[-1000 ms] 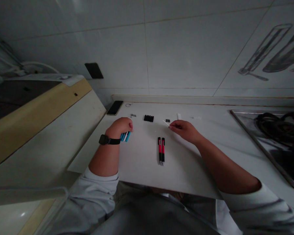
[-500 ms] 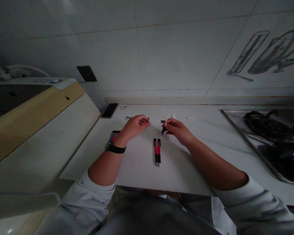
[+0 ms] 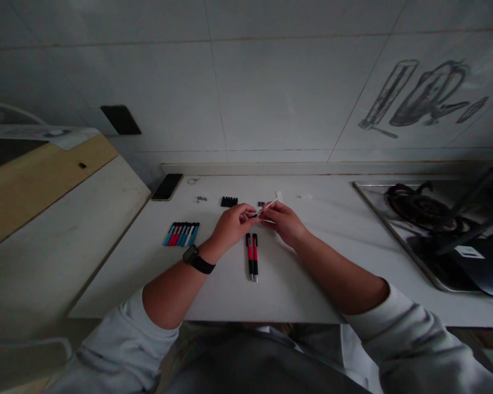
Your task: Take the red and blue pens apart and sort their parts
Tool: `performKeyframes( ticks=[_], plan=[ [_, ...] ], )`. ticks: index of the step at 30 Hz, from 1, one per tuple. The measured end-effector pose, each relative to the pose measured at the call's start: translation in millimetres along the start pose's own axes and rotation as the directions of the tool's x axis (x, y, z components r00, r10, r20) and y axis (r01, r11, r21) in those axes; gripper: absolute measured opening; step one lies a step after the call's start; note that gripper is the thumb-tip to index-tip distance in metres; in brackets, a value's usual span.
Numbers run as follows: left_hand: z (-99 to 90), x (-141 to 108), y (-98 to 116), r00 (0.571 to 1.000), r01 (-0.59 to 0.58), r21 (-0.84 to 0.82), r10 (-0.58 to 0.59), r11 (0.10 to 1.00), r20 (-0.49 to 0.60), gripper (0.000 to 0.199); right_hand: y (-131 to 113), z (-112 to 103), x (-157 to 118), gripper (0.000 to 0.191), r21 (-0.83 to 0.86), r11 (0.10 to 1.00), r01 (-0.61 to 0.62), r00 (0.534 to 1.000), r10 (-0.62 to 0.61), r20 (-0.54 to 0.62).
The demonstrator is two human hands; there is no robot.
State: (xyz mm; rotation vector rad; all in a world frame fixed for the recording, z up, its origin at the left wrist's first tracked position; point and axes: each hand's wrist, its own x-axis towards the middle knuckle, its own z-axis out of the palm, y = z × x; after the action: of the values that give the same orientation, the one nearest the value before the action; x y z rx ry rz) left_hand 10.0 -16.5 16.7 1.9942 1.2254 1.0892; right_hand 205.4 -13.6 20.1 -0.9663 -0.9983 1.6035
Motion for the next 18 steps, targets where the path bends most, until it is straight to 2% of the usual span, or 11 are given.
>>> performKeyframes(
  ticks=[6, 12, 15, 18],
  plan=[
    [-4.3, 1, 0, 0.999, -0.023, 0.094, 0.025, 0.995, -0.023, 0.015, -1, -3, 3, 0.037, 0.002, 1.0, 0.012, 1.0, -0.012, -0.019],
    [-3.6, 0, -1, 0.998, -0.062, 0.065, 0.063, 0.996, -0.016, 0.004, -2, 1, -1, 0.037, -0.036, 0.999, 0.018, 1.0, -0.017, 0.017],
    [-3.5, 1, -4, 0.999, -0.037, 0.03, 0.038, 0.999, -0.036, 0.002, -12, -5, 2, 0.037, -0.053, 0.996, 0.076, 0.997, -0.076, 0.001],
    [-4.4, 1, -3, 0.999, -0.002, 0.017, 0.003, 1.0, -0.05, 0.003, -26, -25, 13, 0.039, -0.165, 0.969, 0.184, 0.976, -0.199, -0.085]
  ],
)
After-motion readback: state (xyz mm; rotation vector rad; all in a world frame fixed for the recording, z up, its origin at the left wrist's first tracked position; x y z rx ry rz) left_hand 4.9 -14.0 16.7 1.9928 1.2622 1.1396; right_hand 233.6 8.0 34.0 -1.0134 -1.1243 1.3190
